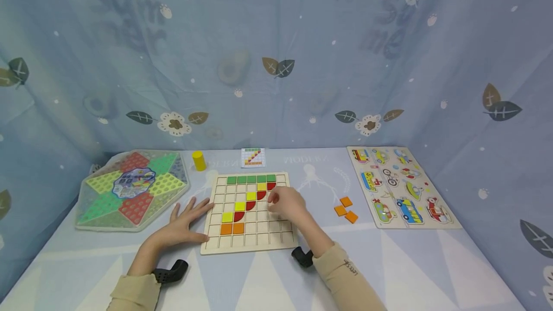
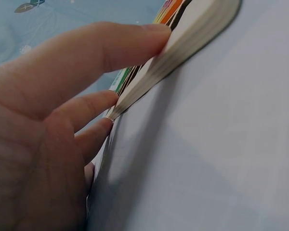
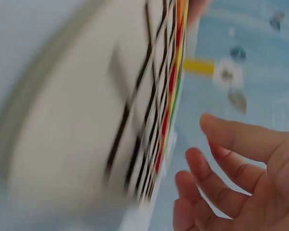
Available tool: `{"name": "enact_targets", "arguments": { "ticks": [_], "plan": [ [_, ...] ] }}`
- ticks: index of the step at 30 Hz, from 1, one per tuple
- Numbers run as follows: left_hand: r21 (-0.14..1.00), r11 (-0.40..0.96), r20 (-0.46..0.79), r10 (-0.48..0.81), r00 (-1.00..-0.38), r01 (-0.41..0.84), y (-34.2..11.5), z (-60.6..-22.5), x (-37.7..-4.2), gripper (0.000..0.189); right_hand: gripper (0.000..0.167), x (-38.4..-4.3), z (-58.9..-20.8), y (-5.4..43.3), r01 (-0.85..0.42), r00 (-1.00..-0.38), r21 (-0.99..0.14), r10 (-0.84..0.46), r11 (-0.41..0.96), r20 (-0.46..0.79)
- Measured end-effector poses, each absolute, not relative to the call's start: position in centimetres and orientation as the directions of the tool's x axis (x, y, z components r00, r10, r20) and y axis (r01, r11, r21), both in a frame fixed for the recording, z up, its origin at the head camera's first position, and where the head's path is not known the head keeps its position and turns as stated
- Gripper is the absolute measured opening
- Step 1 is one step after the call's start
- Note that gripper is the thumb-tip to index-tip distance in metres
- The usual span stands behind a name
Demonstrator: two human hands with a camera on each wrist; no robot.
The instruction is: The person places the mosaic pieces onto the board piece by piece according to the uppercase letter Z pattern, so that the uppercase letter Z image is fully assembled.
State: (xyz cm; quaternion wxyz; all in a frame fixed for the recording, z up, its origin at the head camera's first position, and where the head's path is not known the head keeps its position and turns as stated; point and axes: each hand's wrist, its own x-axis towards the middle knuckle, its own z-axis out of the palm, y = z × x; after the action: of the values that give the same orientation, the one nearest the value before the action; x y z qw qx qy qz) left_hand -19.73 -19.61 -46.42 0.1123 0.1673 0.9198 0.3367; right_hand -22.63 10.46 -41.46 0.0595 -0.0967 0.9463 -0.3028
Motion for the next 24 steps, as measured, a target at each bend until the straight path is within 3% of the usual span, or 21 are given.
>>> {"name": "enact_targets", "arguments": {
  "ticks": [7, 13, 17, 24],
  "plan": [
    [0.661, 0.712, -0.091, 0.391, -0.916, 0.238, -19.6, -46.1, -19.5, 0.088, 0.015, -23.0, -41.3, 17.2, -0.033, -0.998, -0.473, -0.053, 0.881, -0.029],
    [0.665, 0.708, -0.096, 0.396, -0.913, 0.237, -19.6, -46.2, -19.6, 0.088, 0.028, -22.3, -41.5, 21.6, 0.104, -0.991, -0.363, 0.066, 0.926, -0.117],
    [0.662, 0.712, -0.097, 0.394, -0.914, 0.236, -19.6, -46.2, -19.7, 0.088, 0.026, -21.9, -41.7, 22.9, 0.116, -0.986, -0.345, 0.067, 0.932, -0.152],
    [0.665, 0.71, -0.101, 0.392, -0.915, 0.231, -19.7, -46.3, -19.7, 0.088, 0.018, -22.1, -41.8, 21.7, 0.06, -0.994, -0.31, 0.029, 0.949, -0.102]
  ]
}}
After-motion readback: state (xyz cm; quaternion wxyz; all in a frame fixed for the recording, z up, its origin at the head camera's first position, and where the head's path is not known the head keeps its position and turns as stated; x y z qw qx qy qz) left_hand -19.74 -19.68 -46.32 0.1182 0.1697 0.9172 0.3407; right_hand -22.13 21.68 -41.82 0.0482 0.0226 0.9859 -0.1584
